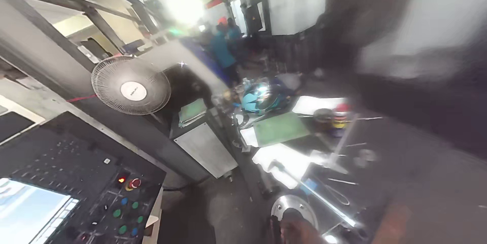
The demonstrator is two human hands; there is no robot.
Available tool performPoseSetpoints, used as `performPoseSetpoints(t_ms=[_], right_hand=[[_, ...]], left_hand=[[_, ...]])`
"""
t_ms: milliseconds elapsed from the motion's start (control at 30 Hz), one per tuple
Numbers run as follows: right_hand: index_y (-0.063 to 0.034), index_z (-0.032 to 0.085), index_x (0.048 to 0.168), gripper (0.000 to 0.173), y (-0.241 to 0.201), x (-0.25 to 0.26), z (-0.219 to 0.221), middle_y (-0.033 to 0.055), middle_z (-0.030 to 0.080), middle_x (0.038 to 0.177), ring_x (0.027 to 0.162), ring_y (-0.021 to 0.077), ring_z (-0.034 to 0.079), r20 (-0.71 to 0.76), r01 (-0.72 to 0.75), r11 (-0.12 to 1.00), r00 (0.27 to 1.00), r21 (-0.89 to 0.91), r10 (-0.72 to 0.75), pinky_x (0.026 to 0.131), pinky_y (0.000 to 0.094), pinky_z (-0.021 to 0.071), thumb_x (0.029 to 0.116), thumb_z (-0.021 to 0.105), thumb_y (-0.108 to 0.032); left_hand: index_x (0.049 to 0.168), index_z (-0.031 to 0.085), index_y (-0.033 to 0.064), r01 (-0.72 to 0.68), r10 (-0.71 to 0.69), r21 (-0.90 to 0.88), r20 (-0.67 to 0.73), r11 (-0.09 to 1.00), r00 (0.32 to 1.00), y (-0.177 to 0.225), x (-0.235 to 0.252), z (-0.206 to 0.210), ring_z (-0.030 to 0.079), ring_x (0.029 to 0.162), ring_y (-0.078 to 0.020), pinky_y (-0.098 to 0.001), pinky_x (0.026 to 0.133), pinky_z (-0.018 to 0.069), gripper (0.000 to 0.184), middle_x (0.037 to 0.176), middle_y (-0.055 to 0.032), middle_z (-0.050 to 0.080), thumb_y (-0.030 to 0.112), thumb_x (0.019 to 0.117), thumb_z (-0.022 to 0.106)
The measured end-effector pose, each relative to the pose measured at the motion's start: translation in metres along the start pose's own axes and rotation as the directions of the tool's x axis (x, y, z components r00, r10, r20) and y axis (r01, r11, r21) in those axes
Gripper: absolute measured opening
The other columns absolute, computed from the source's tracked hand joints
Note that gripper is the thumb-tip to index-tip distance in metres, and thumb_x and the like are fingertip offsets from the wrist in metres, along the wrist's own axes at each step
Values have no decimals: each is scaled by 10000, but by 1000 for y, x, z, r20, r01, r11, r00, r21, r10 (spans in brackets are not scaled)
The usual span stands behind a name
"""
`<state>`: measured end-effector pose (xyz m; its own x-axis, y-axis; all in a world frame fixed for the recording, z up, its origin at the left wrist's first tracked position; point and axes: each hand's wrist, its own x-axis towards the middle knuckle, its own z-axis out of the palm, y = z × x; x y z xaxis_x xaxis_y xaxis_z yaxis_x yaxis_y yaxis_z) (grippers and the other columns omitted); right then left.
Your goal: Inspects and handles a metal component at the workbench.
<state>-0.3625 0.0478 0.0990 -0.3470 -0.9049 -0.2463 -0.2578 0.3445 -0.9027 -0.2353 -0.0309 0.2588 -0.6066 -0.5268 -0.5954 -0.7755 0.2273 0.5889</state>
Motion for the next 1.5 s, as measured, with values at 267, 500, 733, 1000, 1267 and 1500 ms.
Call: performPoseSetpoints(t_ms=[267,500,733,1000,1267,1500], right_hand=[[-134,565,1452,561,35,51,-32,82,568,1484,1402,235,506,-122,251,886,940,-389,-320,1175,460,399,1018,509,-485],[-223,496,1506,571,69,92,-42,115,573,1454,1341,319,544,29,307,893,949,-328,-315,1124,542,435,962,658,-282],[-182,413,1537,752,66,102,-54,180,519,1476,1242,391,600,25,179,918,983,-354,-182,990,605,517,869,747,-264],[-235,590,1384,377,58,125,-58,100,592,1408,1263,332,598,50,199,885,979,-421,-196,984,571,530,1011,534,-238],[-295,701,1253,333,59,137,-47,20,648,1354,1251,257,609,34,146,882,989,-447,-146,1014,563,521,939,621,-221],[-147,722,1195,292,56,90,-74,124,667,1227,1155,289,638,-31,-12,883,1000,-469,-3,999,521,523,923,637,-210]], left_hand=[[1587,318,53,-334,317,-66,-184,940,930,-116,186,63,484,1409,-282,-476,1171,411,690,1565,-202,432,315,1015,601],[1546,334,28,-361,360,-151,-29,920,932,-80,204,43,612,1242,-249,-452,1067,504,547,1403,-200,576,162,1036,478],[1615,148,64,-345,346,-118,-10,931,938,-73,224,58,512,1371,-253,-462,1125,452,725,1559,-212,417,330,1029,483],[1542,425,127,-292,339,245,-175,924,924,-77,220,49,636,1241,-220,-483,1085,500,612,1361,-125,644,475,1044,503],[1425,594,123,-318,332,94,-281,943,901,-120,162,33,669,1181,-250,-489,1063,514,512,1290,-130,689,418,1007,610],[1425,567,35,-275,256,-102,-171,956,951,-176,108,12,630,1258,-260,-463,1124,465,443,1359,-153,651,261,1044,575]])
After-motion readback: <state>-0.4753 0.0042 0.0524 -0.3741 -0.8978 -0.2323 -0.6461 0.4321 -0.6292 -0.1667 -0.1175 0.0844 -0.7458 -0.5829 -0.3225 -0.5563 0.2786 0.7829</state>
